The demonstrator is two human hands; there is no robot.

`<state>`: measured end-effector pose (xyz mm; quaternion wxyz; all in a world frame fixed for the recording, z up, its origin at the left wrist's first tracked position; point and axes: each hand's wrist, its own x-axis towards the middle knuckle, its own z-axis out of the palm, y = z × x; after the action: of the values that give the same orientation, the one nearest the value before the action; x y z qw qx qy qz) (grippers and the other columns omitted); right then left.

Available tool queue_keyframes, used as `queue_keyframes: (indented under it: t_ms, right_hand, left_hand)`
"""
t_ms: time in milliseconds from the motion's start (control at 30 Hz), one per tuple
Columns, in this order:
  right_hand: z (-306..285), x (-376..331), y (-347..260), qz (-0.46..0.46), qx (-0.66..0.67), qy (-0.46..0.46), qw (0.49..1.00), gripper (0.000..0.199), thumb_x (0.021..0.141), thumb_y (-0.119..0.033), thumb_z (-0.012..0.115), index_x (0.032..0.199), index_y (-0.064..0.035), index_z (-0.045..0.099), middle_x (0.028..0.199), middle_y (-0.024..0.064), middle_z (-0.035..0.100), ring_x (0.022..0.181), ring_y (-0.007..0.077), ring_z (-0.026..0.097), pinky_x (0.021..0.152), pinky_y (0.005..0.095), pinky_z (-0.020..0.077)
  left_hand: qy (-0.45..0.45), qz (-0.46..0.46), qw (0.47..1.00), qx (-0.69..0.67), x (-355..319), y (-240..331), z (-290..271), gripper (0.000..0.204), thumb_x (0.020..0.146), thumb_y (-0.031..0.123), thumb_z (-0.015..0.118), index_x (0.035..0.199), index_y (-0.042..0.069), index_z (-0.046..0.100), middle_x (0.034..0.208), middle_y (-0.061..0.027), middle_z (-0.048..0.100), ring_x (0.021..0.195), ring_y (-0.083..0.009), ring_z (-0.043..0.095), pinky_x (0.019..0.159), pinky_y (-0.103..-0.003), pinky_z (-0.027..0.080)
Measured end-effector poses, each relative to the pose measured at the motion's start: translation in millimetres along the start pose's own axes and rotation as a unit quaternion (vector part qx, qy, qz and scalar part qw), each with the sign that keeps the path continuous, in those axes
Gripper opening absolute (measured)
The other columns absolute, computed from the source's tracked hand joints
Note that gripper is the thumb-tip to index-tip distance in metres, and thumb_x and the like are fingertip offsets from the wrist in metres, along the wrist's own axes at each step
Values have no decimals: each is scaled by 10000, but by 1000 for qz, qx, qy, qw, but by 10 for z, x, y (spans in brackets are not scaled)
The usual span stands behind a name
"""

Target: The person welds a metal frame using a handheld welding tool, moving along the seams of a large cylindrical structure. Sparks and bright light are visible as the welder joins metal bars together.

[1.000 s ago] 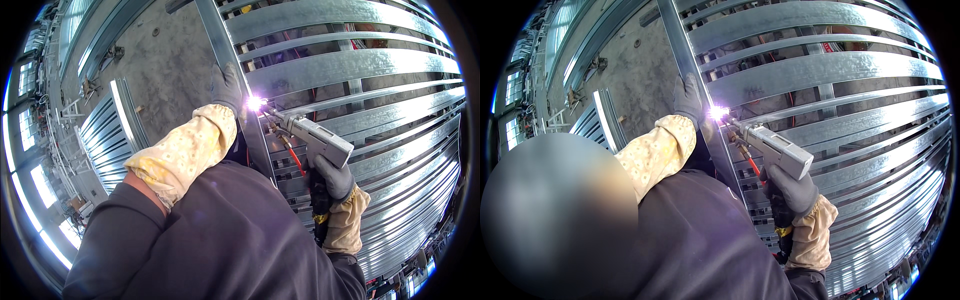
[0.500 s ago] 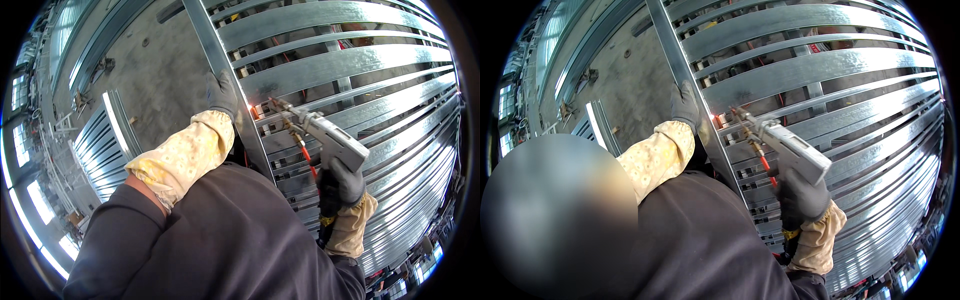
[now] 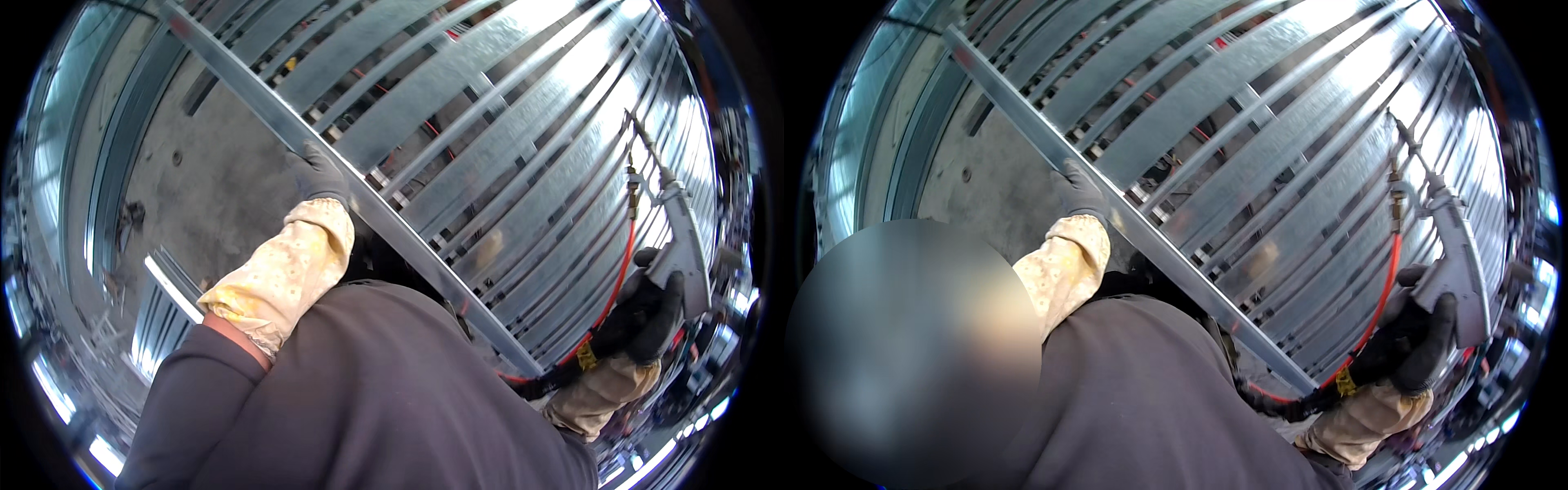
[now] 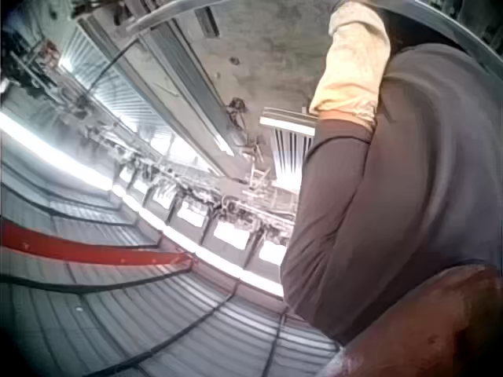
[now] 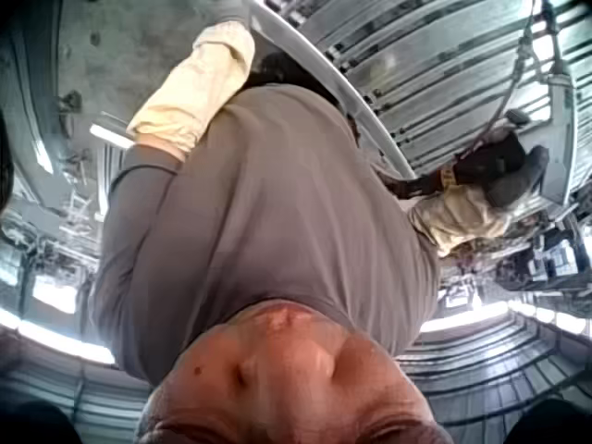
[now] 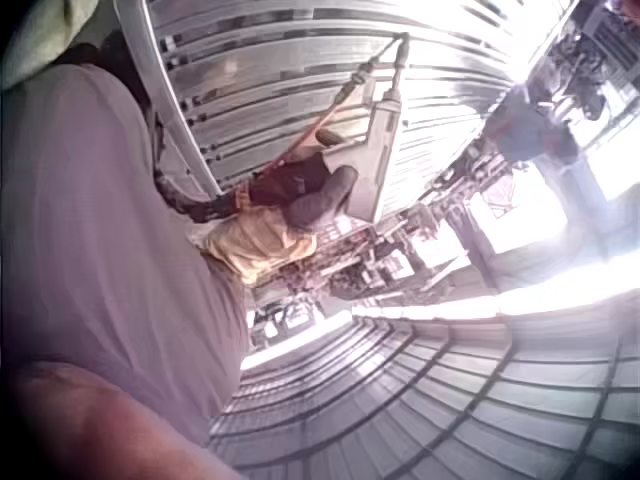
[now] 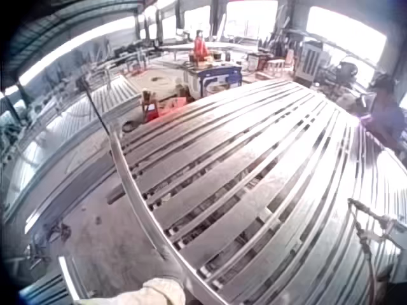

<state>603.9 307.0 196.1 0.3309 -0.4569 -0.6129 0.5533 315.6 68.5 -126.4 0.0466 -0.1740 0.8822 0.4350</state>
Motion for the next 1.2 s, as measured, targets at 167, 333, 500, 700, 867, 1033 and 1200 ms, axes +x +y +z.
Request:
queue_keyframes:
  t_ms: [167,333,500,700,867,1033,1200]
  right_hand:
    - [-969,-814,-166,-18,69,81,994,538,1063,-418,410,1255,70,526,778,83,639,574,143,574,498,251,454]
    - [-1673,-2145,-386,-66,5,275,959,597,1053,-468,421,1320,58,511,781,58,638,686,129,610,631,222,516]
    - [-2712,-3753,-492,-92,24,288,953,614,1052,-495,417,1418,-5,472,941,80,663,813,159,641,721,301,546]
    - [-3352,-5080,-677,-133,-49,454,879,585,1038,-458,430,1386,5,509,947,105,706,792,167,671,716,293,554]
    - [-3598,-5297,-634,-199,-115,547,805,559,1025,-419,460,1378,12,513,945,113,703,782,168,672,701,290,552]
    - [-3980,-4585,-199,-207,-92,547,806,536,1012,-380,490,1370,19,517,942,120,701,772,168,673,687,286,551]
    - [-4462,-3309,287,-201,-25,444,873,515,1000,-341,520,1362,26,521,939,128,698,762,168,674,673,282,550]
  left_hand:
    - [22,3,1000,-15,65,-85,69,702,1058,428,419,1411,-177,371,1378,-406,479,1288,-481,515,1073,-473,454]
    - [13,14,999,-41,33,12,-18,639,1040,400,461,1329,-170,457,1234,-389,583,1127,-488,617,923,-500,536]
    - [24,28,999,-24,159,-93,56,647,1016,438,474,1262,-157,535,1165,-379,628,1079,-489,643,880,-526,542]
    - [17,14,1000,-11,8,-78,50,693,1018,491,411,1294,-134,526,1206,-347,638,1106,-492,637,896,-533,537]
    - [7,14,1000,7,-56,-11,-27,656,1006,478,457,1279,-114,531,1182,-319,657,1086,-467,655,886,-520,549]
    - [-12,-10,1000,23,-178,78,-141,737,1022,523,399,1393,-111,455,1301,-330,594,1158,-471,621,942,-514,528]
    - [-13,44,997,61,-543,-74,-198,793,1020,558,389,1434,-118,409,1357,-333,560,1210,-481,585,1003,-510,492]
